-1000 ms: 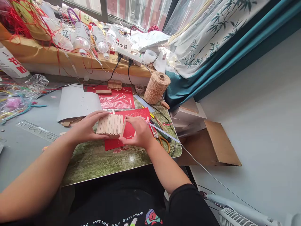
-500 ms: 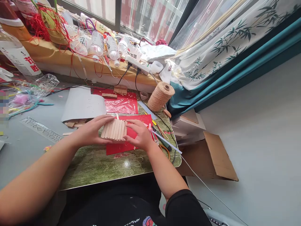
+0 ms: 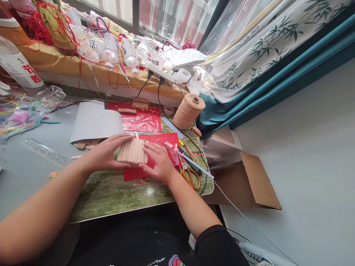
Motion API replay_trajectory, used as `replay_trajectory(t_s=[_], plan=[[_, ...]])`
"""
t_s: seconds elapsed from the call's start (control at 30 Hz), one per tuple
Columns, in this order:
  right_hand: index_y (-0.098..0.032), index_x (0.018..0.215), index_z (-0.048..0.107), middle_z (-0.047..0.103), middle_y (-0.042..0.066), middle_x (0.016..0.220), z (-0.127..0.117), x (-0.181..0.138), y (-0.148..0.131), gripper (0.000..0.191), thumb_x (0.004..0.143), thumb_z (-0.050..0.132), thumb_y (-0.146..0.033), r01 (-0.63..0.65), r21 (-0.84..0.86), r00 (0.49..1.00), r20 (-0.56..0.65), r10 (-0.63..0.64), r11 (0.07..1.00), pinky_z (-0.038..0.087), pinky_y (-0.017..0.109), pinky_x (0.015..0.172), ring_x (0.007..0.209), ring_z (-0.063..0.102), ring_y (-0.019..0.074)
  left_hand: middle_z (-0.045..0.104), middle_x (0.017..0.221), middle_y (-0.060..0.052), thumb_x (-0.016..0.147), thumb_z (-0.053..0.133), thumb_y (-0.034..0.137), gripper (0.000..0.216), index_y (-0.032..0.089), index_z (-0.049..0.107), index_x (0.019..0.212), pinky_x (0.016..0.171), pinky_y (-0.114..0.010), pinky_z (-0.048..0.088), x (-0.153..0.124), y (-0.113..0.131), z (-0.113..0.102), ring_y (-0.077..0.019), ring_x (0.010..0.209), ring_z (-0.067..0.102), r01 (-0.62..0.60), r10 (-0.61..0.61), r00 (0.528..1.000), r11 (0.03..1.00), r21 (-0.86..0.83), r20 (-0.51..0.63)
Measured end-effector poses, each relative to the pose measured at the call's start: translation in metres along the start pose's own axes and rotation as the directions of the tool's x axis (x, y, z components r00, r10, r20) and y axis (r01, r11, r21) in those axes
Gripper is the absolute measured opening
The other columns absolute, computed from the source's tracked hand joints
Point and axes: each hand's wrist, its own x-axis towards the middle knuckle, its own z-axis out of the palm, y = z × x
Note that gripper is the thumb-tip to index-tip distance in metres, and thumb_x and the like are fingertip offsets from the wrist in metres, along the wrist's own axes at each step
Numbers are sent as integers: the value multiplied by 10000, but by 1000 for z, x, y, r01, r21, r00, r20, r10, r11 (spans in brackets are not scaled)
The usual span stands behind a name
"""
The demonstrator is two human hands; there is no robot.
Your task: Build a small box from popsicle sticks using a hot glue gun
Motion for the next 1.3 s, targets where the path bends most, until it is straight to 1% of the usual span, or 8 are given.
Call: replay_trajectory(t_s=[0.17, 0.33, 0.47, 0.67, 0.83, 0.97, 1.13, 1.3], plan=[[-281, 1526, 602, 613, 94, 1577, -4, 1, 4, 581, 995, 694, -498, -2, 51, 999, 50, 0, 999, 383, 549, 1273, 1512, 518, 307, 500, 1618, -183, 799, 817, 710, 1036, 240, 406, 1626, 1266, -548, 414, -1, -2, 1, -383, 1501, 496, 10, -10, 1000, 1000, -17, 2], [-278, 1440, 662, 649, 92, 1537, -8, 6, 6, 469, 1009, 691, -459, -15, 124, 999, 47, 10, 992, 399, 557, 1263, 1509, 528, 303, 496, 1627, -180, 804, 817, 695, 1036, 244, 394, 1635, 1265, -541, 413, 0, -2, 0, -380, 1506, 492, 10, -9, 1000, 1000, -23, 8], [-285, 1381, 694, 676, 86, 1501, -11, 13, 7, 399, 1035, 650, -478, -32, 155, 997, 70, 21, 987, 418, 559, 1258, 1502, 538, 293, 485, 1645, -168, 795, 825, 686, 1052, 254, 384, 1647, 1274, -543, 403, 0, -4, 1, -382, 1527, 468, 19, -18, 1000, 999, -29, 15], [-276, 1482, 625, 599, 120, 1585, -9, 14, 10, 510, 1042, 622, -534, -58, 122, 996, 79, 48, 991, 412, 567, 1266, 1505, 530, 293, 463, 1664, -163, 805, 818, 691, 1054, 256, 369, 1654, 1290, -522, 385, -2, -6, 2, -362, 1541, 457, 24, -24, 1000, 999, -23, 21], [-287, 1499, 623, 600, 106, 1589, -10, 14, 12, 497, 1056, 603, -512, -38, 155, 996, 87, 24, 987, 393, 576, 1280, 1532, 501, 294, 466, 1668, -151, 787, 820, 712, 1066, 262, 382, 1649, 1291, -513, 384, -1, -5, 1, -367, 1544, 452, 44, -43, 999, 999, -26, 26], [-295, 1495, 629, 611, 97, 1579, -12, 15, 14, 488, 1064, 575, -518, -44, 160, 994, 110, 27, 986, 395, 576, 1278, 1536, 497, 296, 495, 1641, -158, 795, 818, 700, 1053, 251, 389, 1645, 1275, -512, 403, 0, -4, 1, -372, 1518, 484, 35, -35, 999, 999, -40, 20], [-295, 1458, 640, 628, 86, 1561, -12, 18, 15, 468, 1062, 573, -534, -25, 61, 992, 128, 17, 998, 376, 567, 1278, 1498, 532, 287, 500, 1634, -162, 798, 818, 696, 1050, 262, 381, 1648, 1269, -521, 405, 1, -4, 1, -373, 1507, 495, 26, -26, 999, 999, -42, 20], [-272, 1335, 690, 696, 75, 1472, -19, 31, 12, 401, 1049, 604, -540, 44, -97, 984, 179, -26, 994, 270, 557, 1312, 1418, 579, 294, 495, 1638, -165, 805, 815, 688, 1050, 271, 362, 1656, 1267, -536, 410, 0, -5, 1, -380, 1509, 493, 25, -24, 999, 999, -44, 23]])
